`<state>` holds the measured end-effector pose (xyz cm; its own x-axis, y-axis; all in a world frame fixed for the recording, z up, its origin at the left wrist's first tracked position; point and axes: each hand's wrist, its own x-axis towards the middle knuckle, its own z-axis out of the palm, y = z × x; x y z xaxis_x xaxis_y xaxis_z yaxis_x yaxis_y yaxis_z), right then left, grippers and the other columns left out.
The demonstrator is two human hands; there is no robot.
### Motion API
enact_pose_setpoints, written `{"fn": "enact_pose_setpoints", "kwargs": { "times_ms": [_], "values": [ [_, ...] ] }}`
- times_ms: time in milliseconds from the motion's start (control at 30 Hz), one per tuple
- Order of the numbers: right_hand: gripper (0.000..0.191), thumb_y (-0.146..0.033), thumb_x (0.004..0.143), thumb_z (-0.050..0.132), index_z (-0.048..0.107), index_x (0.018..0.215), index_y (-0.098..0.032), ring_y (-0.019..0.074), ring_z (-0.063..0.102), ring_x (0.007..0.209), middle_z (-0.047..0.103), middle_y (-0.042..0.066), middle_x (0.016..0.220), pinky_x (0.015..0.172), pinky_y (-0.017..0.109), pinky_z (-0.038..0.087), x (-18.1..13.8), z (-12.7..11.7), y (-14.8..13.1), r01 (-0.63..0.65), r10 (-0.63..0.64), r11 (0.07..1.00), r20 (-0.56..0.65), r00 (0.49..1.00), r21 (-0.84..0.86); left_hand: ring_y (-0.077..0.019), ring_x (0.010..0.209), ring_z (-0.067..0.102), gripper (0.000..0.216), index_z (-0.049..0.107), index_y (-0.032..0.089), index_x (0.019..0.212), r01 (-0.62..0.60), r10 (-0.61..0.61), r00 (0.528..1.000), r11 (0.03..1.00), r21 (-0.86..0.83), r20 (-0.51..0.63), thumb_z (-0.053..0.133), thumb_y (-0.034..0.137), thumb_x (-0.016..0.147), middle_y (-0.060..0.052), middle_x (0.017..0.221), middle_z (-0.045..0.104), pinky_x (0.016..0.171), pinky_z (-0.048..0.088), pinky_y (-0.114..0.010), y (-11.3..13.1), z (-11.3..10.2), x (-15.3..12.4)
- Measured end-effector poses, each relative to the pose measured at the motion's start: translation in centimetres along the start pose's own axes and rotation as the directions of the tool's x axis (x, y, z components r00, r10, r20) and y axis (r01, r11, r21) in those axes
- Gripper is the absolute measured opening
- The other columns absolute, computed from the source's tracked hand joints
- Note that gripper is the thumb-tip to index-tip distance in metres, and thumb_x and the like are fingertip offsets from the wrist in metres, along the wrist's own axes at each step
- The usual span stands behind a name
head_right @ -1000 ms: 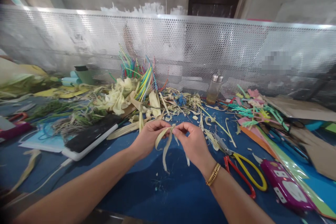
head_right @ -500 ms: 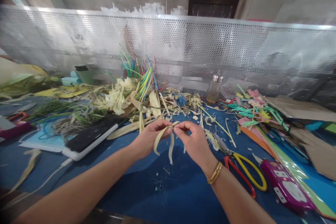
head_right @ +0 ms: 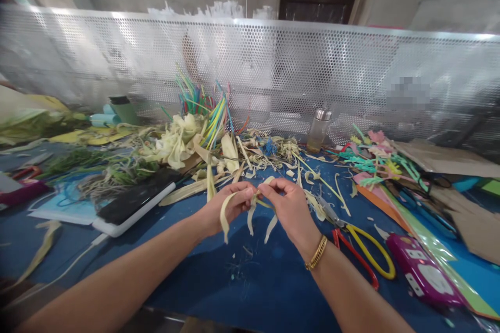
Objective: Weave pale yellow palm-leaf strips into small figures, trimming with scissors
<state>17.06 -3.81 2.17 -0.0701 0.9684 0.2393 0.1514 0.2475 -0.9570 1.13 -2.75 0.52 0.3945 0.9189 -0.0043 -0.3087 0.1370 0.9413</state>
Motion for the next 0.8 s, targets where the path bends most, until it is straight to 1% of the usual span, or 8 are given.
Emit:
{"fn": "enact_pose_setpoints", "kwargs": {
  "times_ms": [100,200,267,333,433,633,700,800],
  "values": [
    [0.023,-0.036,0.077,0.063,0.06,0.063,-0.018,0.013,0.049,0.065,0.056,-0.002,0.064,0.065,0.027,0.039,-0.19,0.28,0.1,0.031,-0.032,0.998,-0.021,0.999,-0.057,-0.0071,0.051,0.038,0.033,0.059,0.013,0.059,0.003,-0.003,0.999,1.0,0.019,-0.037,0.076,0.041,0.065,0.003,0.051,0.044,0.051,0.028,-0.022,-0.21,0.2,0.23],
    [0.026,-0.037,0.078,0.062,0.056,0.061,-0.019,0.0123,0.044,0.063,0.049,-0.003,0.062,0.063,0.027,0.037,-0.26,0.4,0.22,0.06,-0.066,0.994,-0.056,0.996,-0.092,-0.0067,0.049,0.037,0.032,0.056,0.014,0.057,0.037,-0.037,0.998,0.999,-0.004,-0.043,0.078,0.037,0.062,0.004,0.049,0.043,0.049,0.025,-0.022,-0.33,0.35,0.26],
    [0.027,-0.037,0.078,0.062,0.054,0.059,-0.019,0.0115,0.04,0.06,0.045,-0.004,0.06,0.061,0.026,0.035,-0.23,0.4,0.29,0.072,-0.08,0.992,-0.073,0.994,-0.1,-0.0065,0.048,0.037,0.031,0.055,0.015,0.056,0.057,-0.058,0.998,0.998,-0.019,-0.032,0.078,0.035,0.06,0.004,0.05,0.045,0.049,0.024,-0.022,-0.29,0.42,0.16],
    [0.028,-0.038,0.079,0.061,0.052,0.059,-0.019,0.0115,0.04,0.06,0.044,-0.004,0.061,0.06,0.026,0.035,-0.17,0.38,0.34,0.075,-0.084,0.991,-0.08,0.993,-0.109,-0.0065,0.048,0.038,0.03,0.055,0.015,0.057,0.075,-0.075,0.997,0.997,-0.013,-0.01,0.078,0.034,0.06,0.002,0.052,0.05,0.049,0.024,-0.022,-0.22,0.46,0.05],
    [0.027,-0.039,0.079,0.06,0.053,0.061,-0.019,0.0123,0.041,0.061,0.046,-0.003,0.062,0.06,0.026,0.036,-0.13,0.45,0.36,0.079,-0.09,0.99,-0.086,0.992,-0.12,-0.0062,0.048,0.037,0.028,0.056,0.015,0.059,0.088,-0.088,0.996,0.996,0.014,0.005,0.076,0.033,0.061,0.001,0.055,0.053,0.049,0.024,-0.022,-0.16,0.45,-0.05],
    [0.028,-0.038,0.08,0.06,0.053,0.061,-0.019,0.0124,0.043,0.062,0.047,-0.003,0.062,0.062,0.026,0.036,-0.17,0.59,0.37,0.12,-0.147,0.98,-0.169,0.974,-0.16,-0.0061,0.048,0.038,0.027,0.056,0.015,0.058,0.078,-0.078,0.996,0.997,0.002,0.036,0.077,0.032,0.062,0.003,0.052,0.048,0.049,0.025,-0.022,-0.24,0.38,-0.13],
    [0.028,-0.04,0.081,0.059,0.054,0.062,-0.019,0.0125,0.044,0.063,0.05,-0.002,0.063,0.062,0.026,0.037,-0.04,0.45,0.4,0.099,-0.127,0.981,-0.163,0.979,-0.166,-0.0059,0.05,0.039,0.028,0.057,0.014,0.059,0.083,-0.082,0.996,0.996,-0.015,0.044,0.077,0.034,0.063,0.001,0.056,0.051,0.05,0.027,-0.021,-0.23,0.32,-0.13],
    [0.033,-0.049,0.082,0.055,0.061,0.07,-0.019,0.0149,0.053,0.068,0.06,0.001,0.069,0.066,0.027,0.042,0.27,0.01,0.42,0.02,-0.03,0.994,-0.095,0.995,-0.105,-0.0077,0.056,0.044,0.029,0.065,0.012,0.067,0.081,-0.078,0.996,0.995,-0.058,0.051,0.074,0.04,0.068,-0.003,0.066,0.058,0.055,0.033,-0.022,-0.18,0.14,-0.03]
  ]
}}
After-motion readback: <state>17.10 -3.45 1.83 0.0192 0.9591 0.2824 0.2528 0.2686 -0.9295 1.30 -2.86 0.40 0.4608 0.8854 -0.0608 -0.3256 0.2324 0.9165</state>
